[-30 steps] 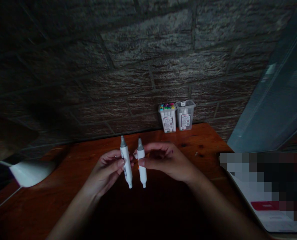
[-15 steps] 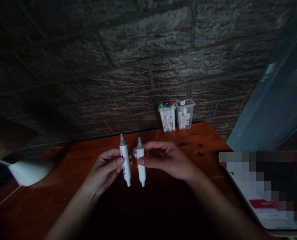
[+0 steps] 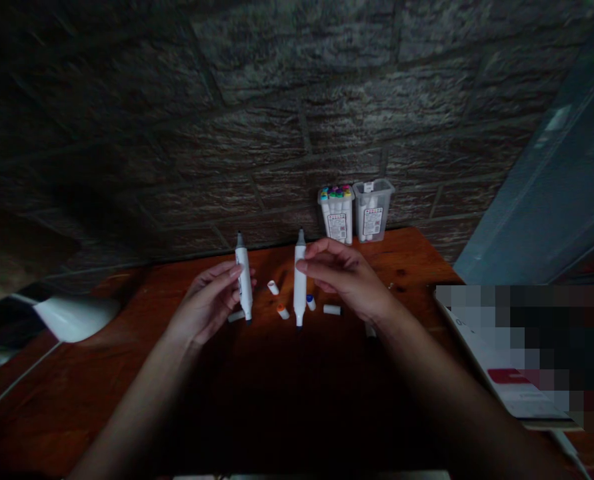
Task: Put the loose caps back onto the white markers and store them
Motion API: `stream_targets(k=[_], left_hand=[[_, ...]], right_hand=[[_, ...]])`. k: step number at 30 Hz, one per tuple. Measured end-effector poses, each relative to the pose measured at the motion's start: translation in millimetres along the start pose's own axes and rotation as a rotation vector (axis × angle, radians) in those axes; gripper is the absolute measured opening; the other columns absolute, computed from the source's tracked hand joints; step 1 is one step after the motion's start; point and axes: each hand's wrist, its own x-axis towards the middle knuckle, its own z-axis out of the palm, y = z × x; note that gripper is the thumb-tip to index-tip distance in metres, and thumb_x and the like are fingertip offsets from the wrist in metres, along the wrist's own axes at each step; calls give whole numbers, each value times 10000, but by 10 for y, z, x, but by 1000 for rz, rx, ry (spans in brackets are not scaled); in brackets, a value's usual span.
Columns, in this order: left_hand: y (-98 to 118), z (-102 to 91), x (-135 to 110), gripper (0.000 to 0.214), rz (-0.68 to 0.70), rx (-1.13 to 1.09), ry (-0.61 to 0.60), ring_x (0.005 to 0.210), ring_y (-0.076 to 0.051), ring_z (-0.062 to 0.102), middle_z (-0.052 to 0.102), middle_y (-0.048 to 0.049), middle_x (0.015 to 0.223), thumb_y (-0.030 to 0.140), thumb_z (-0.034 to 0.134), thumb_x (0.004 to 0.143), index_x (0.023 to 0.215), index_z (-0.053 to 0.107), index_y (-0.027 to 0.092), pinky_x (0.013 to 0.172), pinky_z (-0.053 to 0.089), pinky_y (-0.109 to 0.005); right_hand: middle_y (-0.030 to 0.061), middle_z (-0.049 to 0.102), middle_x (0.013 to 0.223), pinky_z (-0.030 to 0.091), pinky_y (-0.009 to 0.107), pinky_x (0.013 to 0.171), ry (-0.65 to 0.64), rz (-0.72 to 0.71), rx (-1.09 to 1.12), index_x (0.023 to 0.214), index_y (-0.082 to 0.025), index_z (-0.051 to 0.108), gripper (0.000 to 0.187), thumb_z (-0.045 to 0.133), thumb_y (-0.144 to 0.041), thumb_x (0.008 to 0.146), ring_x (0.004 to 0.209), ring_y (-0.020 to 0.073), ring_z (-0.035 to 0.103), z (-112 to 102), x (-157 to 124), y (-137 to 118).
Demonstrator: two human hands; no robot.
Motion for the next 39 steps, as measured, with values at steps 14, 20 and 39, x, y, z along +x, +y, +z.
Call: stream_targets(k=[14,20,39], left_hand=[[-74,39,-39,155,-8,-14,-85,709,-119,710,766,-49,813,195,822,700,832,767,134,623,593,-175],[-58,49,-63,171,3,-10,-74,679,-121,701,755,-45,791,198,830,678,813,754,125,606,594,-188],[464,-1021,133,207,-93,1223,85,615,-158,624,702,-18,644,372,747,705,789,780,185,583,440,-236]], right_hand=[[-28,658,774,337,189,480,-37,59,-181,930,-259,746,149,771,-292,786,554,52,456,13,-41,4],[-17,666,749,395,217,532,-152,34,-300,941,-237,752,145,742,-304,813,596,76,514,72,-81,9],[17,733,820,384,225,455,54,132,-134,955,-298,781,166,737,-300,794,582,111,580,41,-66,-49]])
